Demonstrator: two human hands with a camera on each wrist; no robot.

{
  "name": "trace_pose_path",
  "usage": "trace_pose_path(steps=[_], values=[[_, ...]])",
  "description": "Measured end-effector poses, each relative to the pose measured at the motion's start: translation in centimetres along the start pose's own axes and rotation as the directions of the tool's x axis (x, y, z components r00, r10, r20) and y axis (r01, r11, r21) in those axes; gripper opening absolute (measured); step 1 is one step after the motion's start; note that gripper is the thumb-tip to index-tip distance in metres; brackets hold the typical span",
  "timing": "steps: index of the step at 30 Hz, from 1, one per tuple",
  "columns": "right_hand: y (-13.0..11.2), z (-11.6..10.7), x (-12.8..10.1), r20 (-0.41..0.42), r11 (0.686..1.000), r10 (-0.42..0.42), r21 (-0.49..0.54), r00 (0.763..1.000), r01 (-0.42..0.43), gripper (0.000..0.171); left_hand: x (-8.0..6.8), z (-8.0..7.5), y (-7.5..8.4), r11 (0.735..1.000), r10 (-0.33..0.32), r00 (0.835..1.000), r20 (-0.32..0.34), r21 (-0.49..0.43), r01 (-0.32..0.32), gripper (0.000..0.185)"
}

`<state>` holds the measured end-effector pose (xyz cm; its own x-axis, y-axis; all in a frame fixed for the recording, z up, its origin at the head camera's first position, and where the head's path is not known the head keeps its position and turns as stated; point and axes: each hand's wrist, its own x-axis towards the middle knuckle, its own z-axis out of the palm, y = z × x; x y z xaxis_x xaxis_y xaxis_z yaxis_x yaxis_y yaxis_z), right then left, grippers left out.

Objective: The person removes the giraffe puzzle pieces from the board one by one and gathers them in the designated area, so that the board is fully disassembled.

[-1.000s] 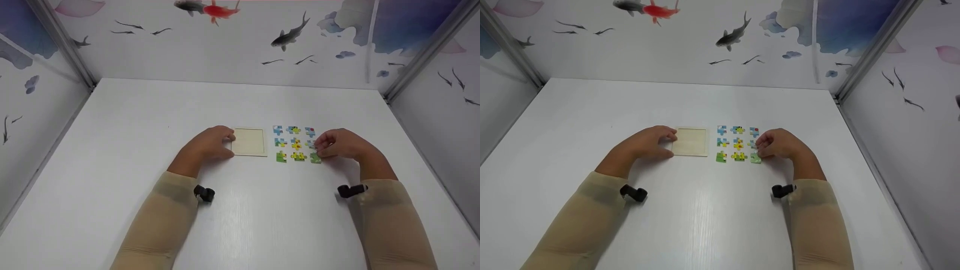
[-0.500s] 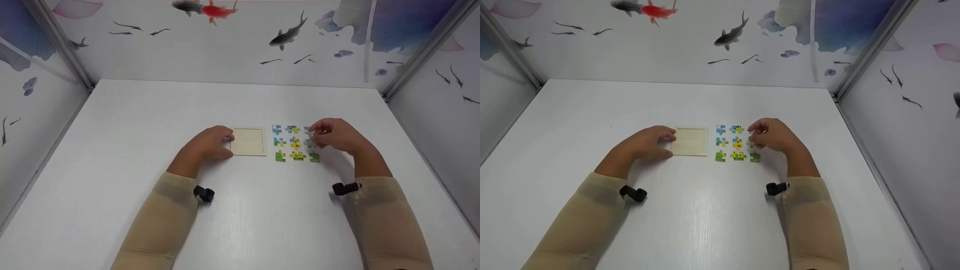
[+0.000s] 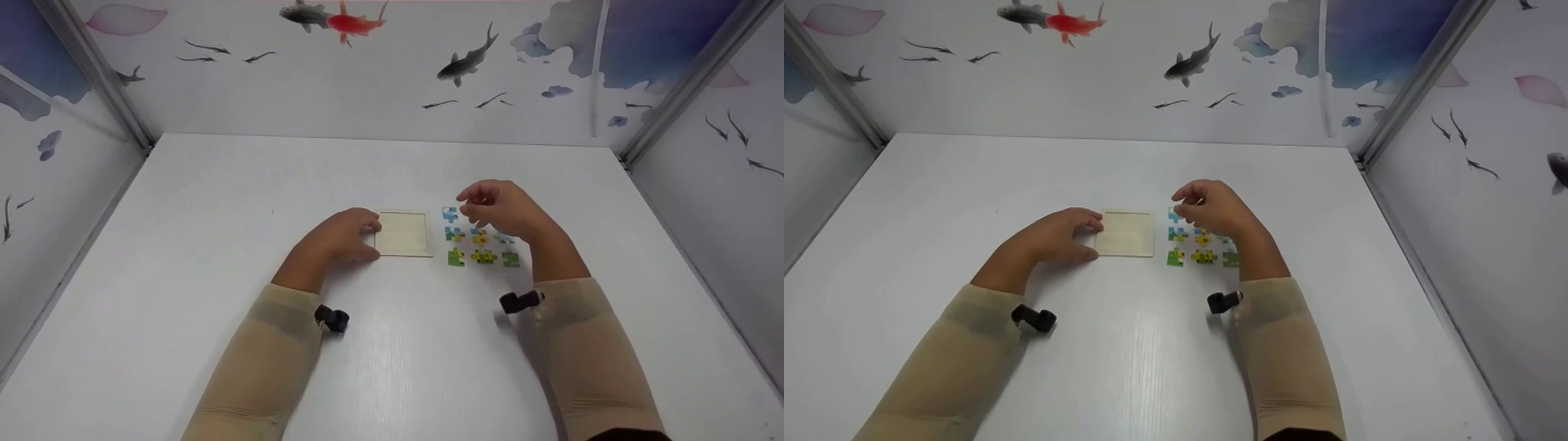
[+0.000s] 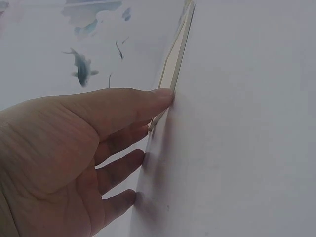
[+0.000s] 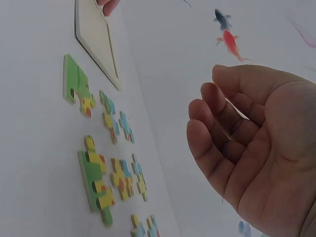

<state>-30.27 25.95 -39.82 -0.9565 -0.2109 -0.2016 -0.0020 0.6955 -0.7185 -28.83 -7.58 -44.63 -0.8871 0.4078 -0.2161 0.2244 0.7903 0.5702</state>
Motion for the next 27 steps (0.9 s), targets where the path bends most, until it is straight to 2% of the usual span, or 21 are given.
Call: trace_pose_path(steps=[6, 11, 18, 22, 25, 27], values=[[-0.9, 1.3, 0.8, 0.007, 1.0, -0.031, 0.005, 0.999, 0.031, 0.027, 0.1, 0.2, -0.2, 0.999, -0.027, 1.0, -0.011, -0.022, 0.027, 0.056], [-1.8, 2.0, 1.5, 0.034, 0.998, -0.07, 0.009, 0.997, 0.069, 0.025, -0.1, 0.0, -0.6, 0.999, -0.023, 1.0, -0.015, -0.038, 0.022, 0.061], [-2.6, 2.8, 2.3, 0.049, 0.997, -0.068, 0.024, 0.996, 0.067, 0.023, 0.0, 0.1, -0.9, 0.997, -0.043, 0.999, -0.032, -0.06, 0.041, 0.065], [-2.5, 2.9, 2.5, 0.039, 0.998, -0.066, 0.024, 0.997, 0.065, 0.023, 0.2, 0.2, -0.6, 0.998, -0.025, 0.999, -0.043, -0.056, 0.023, 0.063], [-2.2, 2.8, 2.4, 0.028, 0.998, -0.064, 0.026, 0.998, 0.063, 0.024, 0.3, 0.2, -0.5, 0.999, 0.001, 0.997, -0.072, -0.037, -0.004, 0.058], [-2.1, 2.8, 2.3, 0.012, 0.998, -0.059, 0.028, 0.998, 0.058, 0.025, 0.4, 0.2, -0.3, 1.0, -0.006, 0.993, -0.118, -0.027, 0.003, 0.056]])
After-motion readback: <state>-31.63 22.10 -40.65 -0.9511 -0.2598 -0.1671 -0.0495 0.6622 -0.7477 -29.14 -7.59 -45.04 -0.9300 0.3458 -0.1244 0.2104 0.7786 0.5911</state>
